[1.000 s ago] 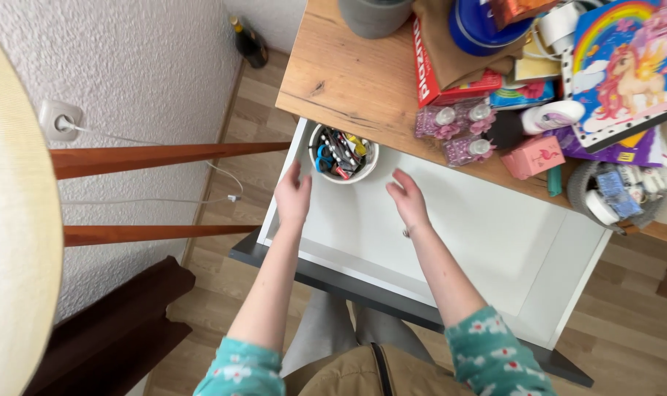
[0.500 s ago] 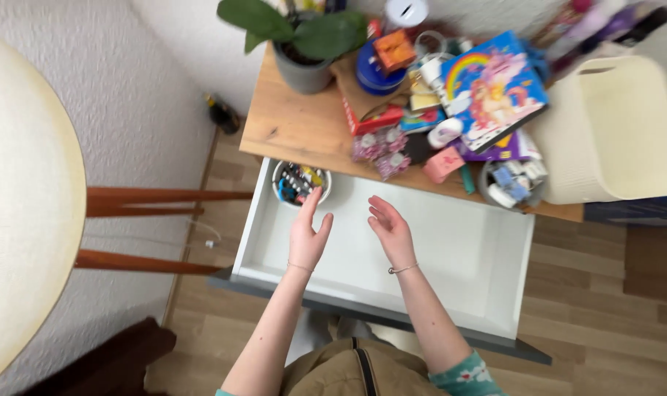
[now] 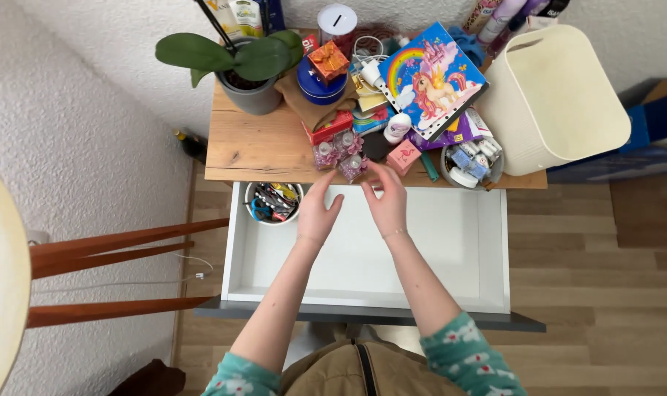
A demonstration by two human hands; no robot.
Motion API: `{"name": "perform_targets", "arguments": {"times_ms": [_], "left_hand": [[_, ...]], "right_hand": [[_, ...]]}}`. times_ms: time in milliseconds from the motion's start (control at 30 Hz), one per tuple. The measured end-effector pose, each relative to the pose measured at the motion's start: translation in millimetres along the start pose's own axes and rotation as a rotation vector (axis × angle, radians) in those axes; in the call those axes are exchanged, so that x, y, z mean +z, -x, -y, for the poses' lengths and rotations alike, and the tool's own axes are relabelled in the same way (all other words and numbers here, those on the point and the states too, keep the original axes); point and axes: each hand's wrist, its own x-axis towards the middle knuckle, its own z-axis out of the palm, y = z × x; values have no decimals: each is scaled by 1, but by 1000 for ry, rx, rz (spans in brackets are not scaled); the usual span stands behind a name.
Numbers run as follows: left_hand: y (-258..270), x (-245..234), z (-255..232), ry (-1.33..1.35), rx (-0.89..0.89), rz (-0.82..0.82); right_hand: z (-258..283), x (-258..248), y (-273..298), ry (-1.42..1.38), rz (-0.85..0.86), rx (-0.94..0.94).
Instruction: The person places various small items from a cluttered tabletop into an open drawer. Items handled include a cup of stationery, small plastic containers, a notebook, a tin, a box, and a paper bag. The person arranges them inside the drawer by hand.
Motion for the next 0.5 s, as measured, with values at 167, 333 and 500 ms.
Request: {"name": "perform_targets", "arguments": {"times_ms": [167, 333, 500], "left_hand": [[-27, 43, 32, -106, -95, 135], [-38, 50, 40, -125, -130, 169], [-46, 67, 69, -207, -88, 191]], "right_hand": [[-12, 17, -26, 95, 94, 19], [-27, 17, -37, 217, 140, 21], [-22, 13, -38, 204, 133, -21]]}}
